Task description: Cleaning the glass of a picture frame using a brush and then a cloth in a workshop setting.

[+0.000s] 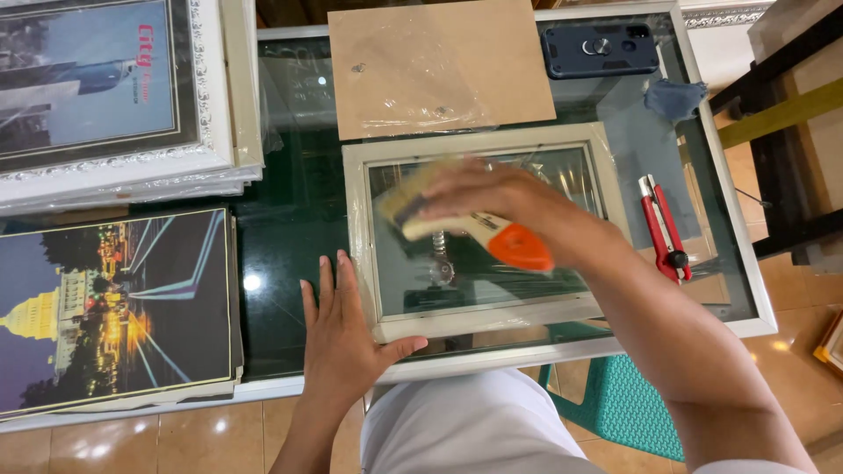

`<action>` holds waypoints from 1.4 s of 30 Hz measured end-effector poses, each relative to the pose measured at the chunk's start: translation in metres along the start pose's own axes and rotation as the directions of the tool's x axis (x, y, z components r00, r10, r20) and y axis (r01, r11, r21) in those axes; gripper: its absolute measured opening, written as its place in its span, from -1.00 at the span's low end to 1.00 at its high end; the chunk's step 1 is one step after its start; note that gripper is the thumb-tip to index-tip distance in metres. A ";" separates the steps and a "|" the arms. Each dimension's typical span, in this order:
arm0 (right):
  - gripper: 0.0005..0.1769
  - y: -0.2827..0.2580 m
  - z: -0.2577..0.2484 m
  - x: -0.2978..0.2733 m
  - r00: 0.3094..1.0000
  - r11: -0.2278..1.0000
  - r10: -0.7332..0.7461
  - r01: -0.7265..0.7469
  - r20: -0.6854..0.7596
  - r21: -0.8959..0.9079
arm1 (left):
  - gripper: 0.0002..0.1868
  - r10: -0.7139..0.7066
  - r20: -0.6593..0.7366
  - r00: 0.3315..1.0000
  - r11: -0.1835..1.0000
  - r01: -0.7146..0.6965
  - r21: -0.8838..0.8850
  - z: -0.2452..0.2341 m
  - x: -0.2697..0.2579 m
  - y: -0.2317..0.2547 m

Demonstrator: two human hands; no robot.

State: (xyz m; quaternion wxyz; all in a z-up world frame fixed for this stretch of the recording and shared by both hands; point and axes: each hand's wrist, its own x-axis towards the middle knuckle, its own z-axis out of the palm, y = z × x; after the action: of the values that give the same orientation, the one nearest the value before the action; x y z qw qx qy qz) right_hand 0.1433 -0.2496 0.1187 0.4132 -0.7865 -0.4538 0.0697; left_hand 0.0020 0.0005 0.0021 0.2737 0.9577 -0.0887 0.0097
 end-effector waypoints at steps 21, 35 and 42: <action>-0.45 0.003 0.037 -0.020 0.701 0.688 0.576 -0.137 -0.421 0.713 | 0.53 0.032 -0.042 0.999 0.996 -0.029 0.082 0.006 -0.002 -0.004; -0.56 0.043 0.023 -0.003 0.692 0.767 0.636 -0.514 -0.343 0.384 | 0.51 0.029 -0.036 0.999 0.993 -0.025 0.114 0.013 -0.004 -0.006; -0.59 0.038 -0.073 -0.099 0.623 0.500 0.590 -0.781 -0.514 -0.374 | 0.46 0.075 -0.061 0.995 0.991 -0.067 0.117 0.009 -0.003 -0.004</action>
State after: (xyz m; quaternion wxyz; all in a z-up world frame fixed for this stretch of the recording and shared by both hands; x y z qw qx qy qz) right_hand 0.1461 -0.3787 0.1128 0.1636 -0.9856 -0.0230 -0.0359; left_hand -0.0008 -0.0005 -0.0077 0.2205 0.9672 -0.1130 0.0559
